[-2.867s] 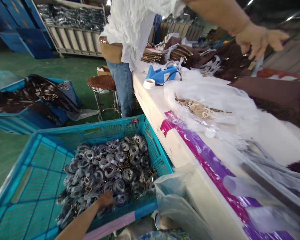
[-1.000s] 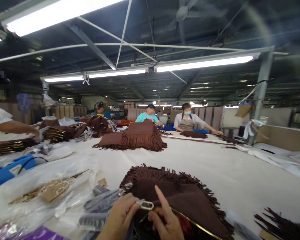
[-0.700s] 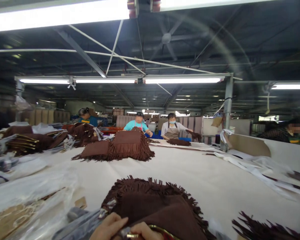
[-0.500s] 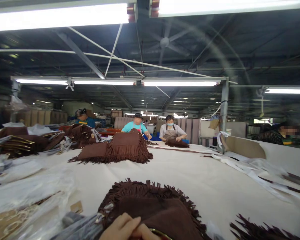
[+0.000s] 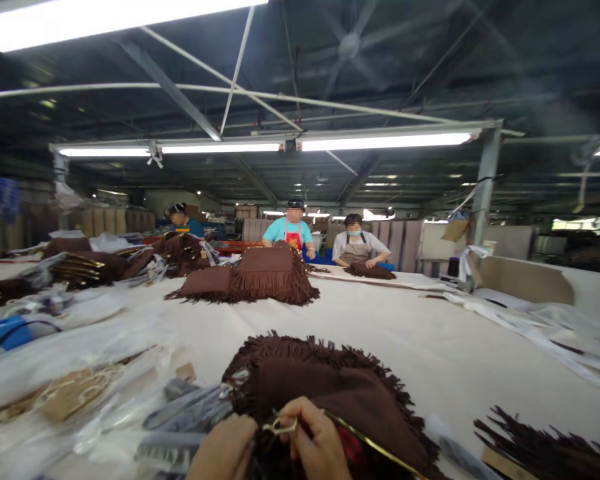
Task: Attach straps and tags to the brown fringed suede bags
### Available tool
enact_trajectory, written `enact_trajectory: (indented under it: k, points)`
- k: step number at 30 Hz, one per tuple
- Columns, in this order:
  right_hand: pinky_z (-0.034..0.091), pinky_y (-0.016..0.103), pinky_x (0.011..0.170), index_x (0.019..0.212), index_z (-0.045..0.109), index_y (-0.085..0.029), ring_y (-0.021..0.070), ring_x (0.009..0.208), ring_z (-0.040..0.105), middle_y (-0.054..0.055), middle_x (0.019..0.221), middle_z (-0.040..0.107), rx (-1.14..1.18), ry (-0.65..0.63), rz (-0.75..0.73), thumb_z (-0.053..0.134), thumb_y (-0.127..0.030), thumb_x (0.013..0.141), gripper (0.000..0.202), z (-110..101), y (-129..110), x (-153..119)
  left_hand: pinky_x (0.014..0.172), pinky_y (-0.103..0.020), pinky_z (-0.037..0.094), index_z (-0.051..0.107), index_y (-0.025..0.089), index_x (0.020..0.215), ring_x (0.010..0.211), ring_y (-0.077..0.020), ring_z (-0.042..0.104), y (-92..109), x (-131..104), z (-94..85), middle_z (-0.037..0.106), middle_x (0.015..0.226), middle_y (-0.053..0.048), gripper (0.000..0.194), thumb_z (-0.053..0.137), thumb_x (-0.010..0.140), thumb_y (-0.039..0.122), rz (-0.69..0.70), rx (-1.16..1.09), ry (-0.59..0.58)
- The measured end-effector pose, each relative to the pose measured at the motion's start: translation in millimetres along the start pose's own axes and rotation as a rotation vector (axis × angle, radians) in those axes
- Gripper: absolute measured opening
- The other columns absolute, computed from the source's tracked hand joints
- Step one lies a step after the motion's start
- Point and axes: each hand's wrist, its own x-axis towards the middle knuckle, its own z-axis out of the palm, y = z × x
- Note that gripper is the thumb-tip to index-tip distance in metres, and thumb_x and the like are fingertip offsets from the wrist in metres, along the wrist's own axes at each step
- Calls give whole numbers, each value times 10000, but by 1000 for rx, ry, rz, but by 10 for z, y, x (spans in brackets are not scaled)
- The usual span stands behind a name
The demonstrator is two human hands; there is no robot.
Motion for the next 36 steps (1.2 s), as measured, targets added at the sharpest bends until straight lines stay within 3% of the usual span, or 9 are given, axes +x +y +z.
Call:
enact_trajectory:
  k: [2,4,6,8,15,22,30,36]
  points:
    - [368,196,461,882,636,-200,117,484,494,-31,621,595,22,15,61,639,-408,805,222,-10,-119,-22,704,-260,489,597,214,832,794,-193,642,147,47,-95,694,839,-55,250,367,924,180,-167,-33,-7]
    - [379,206,466,1162,585,-199,128,490,502,-43,627,600,21,-9,118,644,-374,791,414,-18,-153,-40,712,-274,485,594,209,836,799,-196,644,259,134,-144,692,844,-58,270,346,941,196,-285,-67,5]
    - [386,214,474,1386,426,-196,131,482,497,-64,606,586,22,-42,136,629,-343,800,638,-18,-124,-63,745,-295,489,609,209,872,824,-204,650,326,219,-157,698,871,-62,279,340,945,197,-326,-86,33]
    - [392,217,479,1479,297,-196,129,475,494,-77,589,572,35,-41,124,610,-319,809,749,-13,-79,-82,785,-317,494,631,210,930,866,-215,656,357,275,-150,707,915,-69,290,342,941,190,-316,-101,62]
    - [379,204,449,1531,138,-154,115,461,467,-50,618,618,97,-33,137,603,-288,791,884,2,-127,-65,852,-354,519,642,212,1150,951,-230,660,334,247,-105,713,1043,-89,360,363,926,186,-229,-104,76]
    - [370,201,453,1520,183,-136,99,461,435,-47,617,606,169,-19,145,635,-311,784,882,41,-174,-50,809,-373,545,591,222,1294,906,-243,655,386,185,-89,690,1013,-93,496,383,860,102,-140,4,12]
    - [346,187,426,1517,220,-168,97,437,448,-46,593,617,156,-63,163,656,-321,791,860,-12,-89,-28,871,-325,553,636,212,1226,987,-218,674,291,174,-44,713,1079,-93,425,411,874,132,-131,-74,133]
    - [356,193,433,1517,213,-152,97,454,436,-49,615,600,138,-76,158,653,-331,789,870,-18,-142,-23,821,-311,561,628,230,1239,921,-209,679,306,157,0,720,1033,-82,440,424,862,130,-66,-46,132]
